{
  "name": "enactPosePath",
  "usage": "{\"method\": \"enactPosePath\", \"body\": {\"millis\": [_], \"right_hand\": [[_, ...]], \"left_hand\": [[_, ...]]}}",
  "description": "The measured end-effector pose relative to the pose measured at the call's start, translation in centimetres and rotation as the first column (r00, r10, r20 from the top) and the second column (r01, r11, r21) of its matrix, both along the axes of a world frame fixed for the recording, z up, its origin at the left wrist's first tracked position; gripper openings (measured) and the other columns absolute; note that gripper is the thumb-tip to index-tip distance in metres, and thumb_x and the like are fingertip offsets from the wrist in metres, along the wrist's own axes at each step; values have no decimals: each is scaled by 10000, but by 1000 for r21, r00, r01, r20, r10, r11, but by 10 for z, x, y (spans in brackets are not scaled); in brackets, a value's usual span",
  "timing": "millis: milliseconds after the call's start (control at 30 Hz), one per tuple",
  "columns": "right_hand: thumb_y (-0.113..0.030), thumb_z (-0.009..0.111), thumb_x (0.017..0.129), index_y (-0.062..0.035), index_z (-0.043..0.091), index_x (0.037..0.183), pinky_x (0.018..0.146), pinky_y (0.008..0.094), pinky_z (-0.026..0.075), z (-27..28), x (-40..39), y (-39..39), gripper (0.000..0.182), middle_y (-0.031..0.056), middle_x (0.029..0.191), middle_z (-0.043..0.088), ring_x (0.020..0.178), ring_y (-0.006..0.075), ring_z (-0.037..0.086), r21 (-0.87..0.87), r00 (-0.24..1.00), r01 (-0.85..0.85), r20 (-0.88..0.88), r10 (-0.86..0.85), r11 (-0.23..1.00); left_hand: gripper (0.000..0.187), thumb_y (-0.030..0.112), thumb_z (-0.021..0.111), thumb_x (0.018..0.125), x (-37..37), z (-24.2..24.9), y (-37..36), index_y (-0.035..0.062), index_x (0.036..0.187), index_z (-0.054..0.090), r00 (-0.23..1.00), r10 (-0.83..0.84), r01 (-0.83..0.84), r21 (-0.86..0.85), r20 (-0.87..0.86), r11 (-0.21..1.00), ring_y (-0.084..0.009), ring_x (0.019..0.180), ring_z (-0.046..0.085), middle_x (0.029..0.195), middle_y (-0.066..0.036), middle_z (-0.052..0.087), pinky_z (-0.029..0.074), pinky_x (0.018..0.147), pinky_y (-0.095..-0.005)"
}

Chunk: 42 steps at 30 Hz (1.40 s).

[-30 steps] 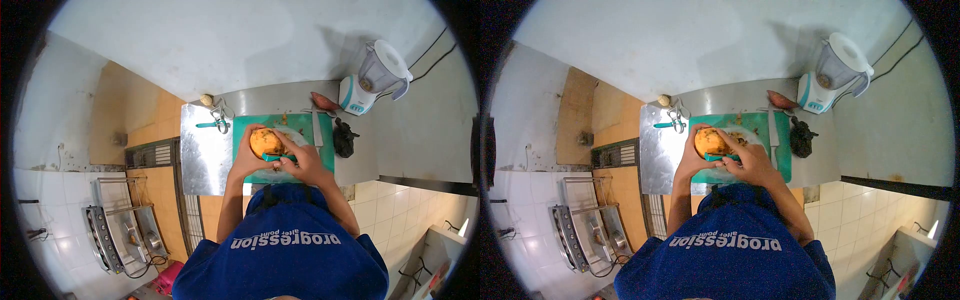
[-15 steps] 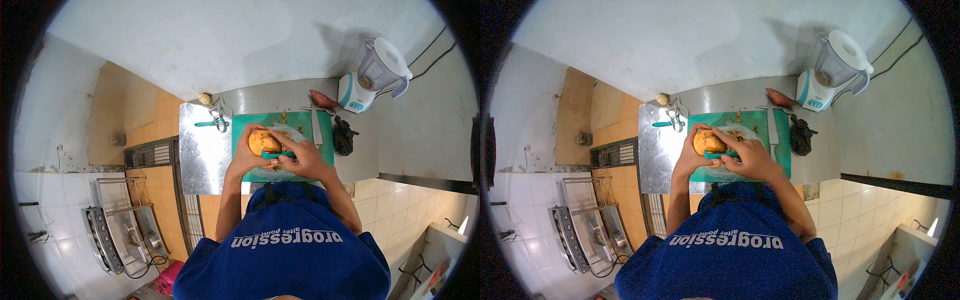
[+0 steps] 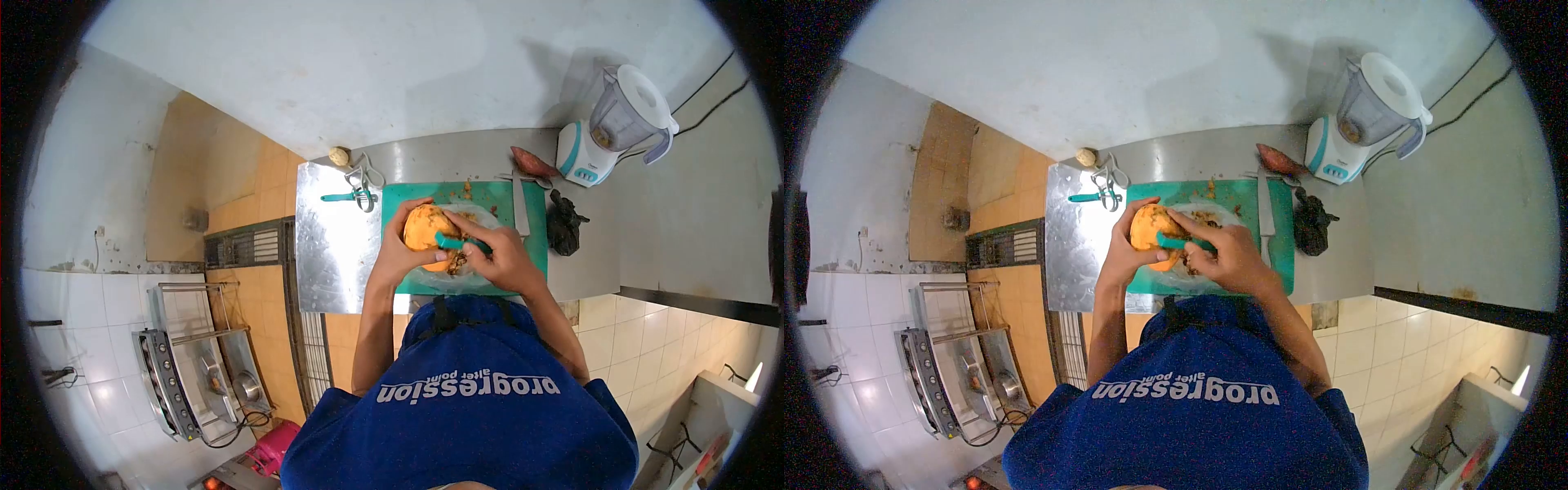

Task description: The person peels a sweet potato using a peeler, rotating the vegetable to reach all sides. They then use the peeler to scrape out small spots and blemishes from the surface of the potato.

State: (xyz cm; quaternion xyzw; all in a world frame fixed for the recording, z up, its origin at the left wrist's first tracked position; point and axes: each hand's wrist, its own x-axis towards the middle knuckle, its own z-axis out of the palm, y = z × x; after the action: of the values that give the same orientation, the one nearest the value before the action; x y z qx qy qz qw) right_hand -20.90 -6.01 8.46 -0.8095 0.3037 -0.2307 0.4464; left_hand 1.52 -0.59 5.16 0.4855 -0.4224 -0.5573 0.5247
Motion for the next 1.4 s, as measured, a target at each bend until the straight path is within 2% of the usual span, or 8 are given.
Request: {"method": "enactPosePath", "body": {"millis": [333,400,500,600,900,1000,1200,1400], "right_hand": [[-226,610,902,-154,593,1424,711,434,543,-15,8,-1,527,254,885,697,700,382,692,-52,967,108,238,-93,993],[-234,615,901,-159,508,1495,788,449,548,-4,-1,-7,608,262,1010,707,802,420,702,140,997,36,-72,-26,989],[-231,607,905,-154,519,1486,860,439,547,-18,-3,-13,593,268,1094,702,925,431,706,117,998,40,-51,-35,992],[-220,596,914,-139,575,1436,894,425,546,-31,3,-5,529,258,1137,700,992,404,711,-11,973,57,225,-53,998],[-211,601,918,-94,518,1473,965,414,521,-10,-5,-7,573,252,1249,671,1110,386,688,306,993,-33,114,-2,952],[-193,607,915,-72,524,1460,967,409,525,-28,2,-2,564,250,1245,674,1101,377,697,21,967,14,254,-19,1000],[-164,604,911,-60,553,1420,1007,418,505,-17,-1,-8,521,247,1317,638,1193,378,653,279,979,-46,205,-13,959],[-127,572,910,-55,549,1417,1020,431,500,-31,2,-12,512,235,1315,643,1198,358,655,200,961,-49,276,-8,979]], "left_hand": [[1018,24,965,527,-16,2,4,41,1428,491,997,72,-72,-14,16,997,-185,1166,604,1233,-68,632,508,1022,-335],[1022,27,974,528,-16,10,3,33,1426,485,998,48,-49,29,46,998,-188,1167,607,1231,-77,629,519,1009,-331],[997,38,973,548,-21,2,3,24,1417,484,995,77,-77,-3,68,997,-190,1156,615,1227,-86,630,530,993,-329],[1025,-11,948,519,-19,-6,1,47,1430,482,993,100,-101,13,60,995,-191,1144,619,1235,-73,632,534,986,-338],[961,52,965,560,-21,1,5,31,1400,499,995,59,-55,57,-75,997,-183,1145,616,1236,-85,632,515,995,-320],[945,46,957,573,-17,1,3,34,1400,498,999,26,-25,32,-23,999,-179,1137,617,1230,-85,637,514,996,-319],[950,48,955,565,-16,1,5,39,1398,499,1000,10,-9,29,-27,1000,-182,1143,614,1229,-81,635,512,998,-323],[969,48,959,544,-7,-2,6,44,1399,502,997,-78,78,45,0,996,-184,1152,608,1233,-82,630,507,1010,-329]]}}
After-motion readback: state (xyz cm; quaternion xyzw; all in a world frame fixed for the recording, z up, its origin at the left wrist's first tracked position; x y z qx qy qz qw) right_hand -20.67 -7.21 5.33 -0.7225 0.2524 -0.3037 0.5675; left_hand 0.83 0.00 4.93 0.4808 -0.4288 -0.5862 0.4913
